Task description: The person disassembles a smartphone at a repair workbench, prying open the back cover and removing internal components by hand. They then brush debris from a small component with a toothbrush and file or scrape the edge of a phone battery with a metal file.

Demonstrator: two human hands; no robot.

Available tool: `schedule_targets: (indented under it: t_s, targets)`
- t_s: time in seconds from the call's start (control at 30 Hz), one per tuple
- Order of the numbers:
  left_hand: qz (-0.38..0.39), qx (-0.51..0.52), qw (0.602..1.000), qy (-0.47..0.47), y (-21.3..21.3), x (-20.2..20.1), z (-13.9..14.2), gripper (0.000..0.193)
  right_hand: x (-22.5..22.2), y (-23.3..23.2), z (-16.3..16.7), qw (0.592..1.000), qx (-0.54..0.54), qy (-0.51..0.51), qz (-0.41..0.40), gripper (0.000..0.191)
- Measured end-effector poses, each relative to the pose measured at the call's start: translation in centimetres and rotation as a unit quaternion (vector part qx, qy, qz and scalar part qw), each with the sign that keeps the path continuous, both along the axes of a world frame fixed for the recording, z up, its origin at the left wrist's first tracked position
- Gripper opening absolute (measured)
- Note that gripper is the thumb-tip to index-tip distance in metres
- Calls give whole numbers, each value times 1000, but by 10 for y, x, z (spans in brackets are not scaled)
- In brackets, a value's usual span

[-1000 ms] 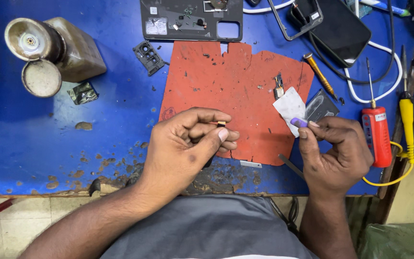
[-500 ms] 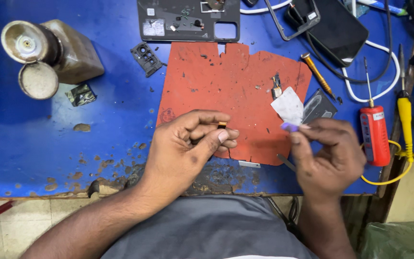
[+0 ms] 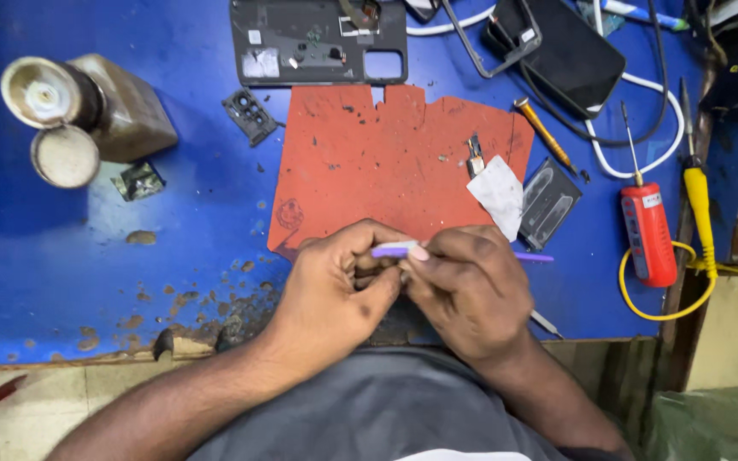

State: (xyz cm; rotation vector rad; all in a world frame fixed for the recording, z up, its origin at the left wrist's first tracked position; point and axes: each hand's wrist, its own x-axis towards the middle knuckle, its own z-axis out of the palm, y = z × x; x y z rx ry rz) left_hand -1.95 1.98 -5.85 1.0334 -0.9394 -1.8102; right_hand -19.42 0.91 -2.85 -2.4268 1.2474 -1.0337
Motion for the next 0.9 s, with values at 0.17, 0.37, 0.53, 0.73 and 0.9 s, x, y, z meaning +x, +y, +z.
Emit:
schedule_targets:
  t_s: [0.17, 0.37, 0.53, 0.73, 0.9]
  targets:
    - [-6, -19, 1000, -23, -1, 1, 3, 17, -2, 1, 0, 1000, 10, -16, 0, 29]
    - [-8, -44, 998, -35, -2, 1, 6, 18, -4, 3, -2, 1000, -10, -24, -4, 27]
    - [-1, -62, 998, -31, -2, 2, 8, 18, -8, 2, -1, 999, -12, -20, -23, 26]
    - [-2, -82, 994, -66, -3, 2, 8, 18, -11, 1, -2, 1000, -11, -18, -16, 26]
    - [-13, -71, 993, -92, -2, -1, 9, 19, -12, 3, -4, 1000, -7, -21, 2, 27]
